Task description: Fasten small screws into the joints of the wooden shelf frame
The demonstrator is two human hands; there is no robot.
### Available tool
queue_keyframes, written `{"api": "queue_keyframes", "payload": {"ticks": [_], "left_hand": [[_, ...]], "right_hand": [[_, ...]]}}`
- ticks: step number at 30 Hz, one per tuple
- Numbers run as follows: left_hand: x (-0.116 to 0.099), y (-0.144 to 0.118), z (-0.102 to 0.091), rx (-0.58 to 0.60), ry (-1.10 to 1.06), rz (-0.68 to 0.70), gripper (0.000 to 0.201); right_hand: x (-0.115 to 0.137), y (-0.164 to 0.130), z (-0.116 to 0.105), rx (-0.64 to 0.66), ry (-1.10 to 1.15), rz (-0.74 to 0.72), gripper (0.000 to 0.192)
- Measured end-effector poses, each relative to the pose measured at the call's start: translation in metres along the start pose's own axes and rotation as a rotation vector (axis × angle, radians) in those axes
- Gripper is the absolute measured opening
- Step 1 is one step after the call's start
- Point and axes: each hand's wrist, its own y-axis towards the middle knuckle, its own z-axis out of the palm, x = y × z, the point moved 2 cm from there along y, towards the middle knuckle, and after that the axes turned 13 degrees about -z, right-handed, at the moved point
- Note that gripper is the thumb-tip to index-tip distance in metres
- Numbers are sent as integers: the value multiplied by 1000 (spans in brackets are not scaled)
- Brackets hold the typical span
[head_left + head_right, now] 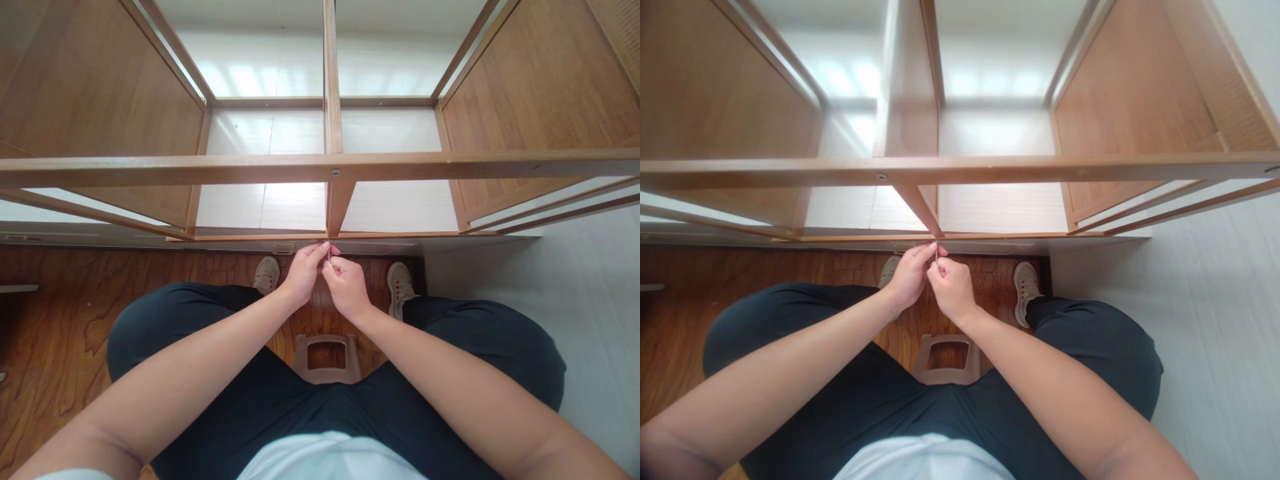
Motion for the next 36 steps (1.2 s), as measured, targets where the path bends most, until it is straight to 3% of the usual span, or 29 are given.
{"api": "queue_keyframes", "payload": {"ticks": [5,19,22,30,36], "left_hand": [[-2,-1,1,11,-1,-10,29],[0,-1,0,8,-43,-39,30],[-1,0,0,1,-41,-24,30],[-1,-5,5,79,9,-130,38],[-2,-8,5,43,53,-205,44]], "right_hand": [[11,9,-8,107,-348,-118,41],[11,6,-15,234,-546,-147,39],[6,4,-14,220,-400,-118,39],[-11,-7,4,126,478,180,43],[-11,-8,10,116,733,282,42]]}}
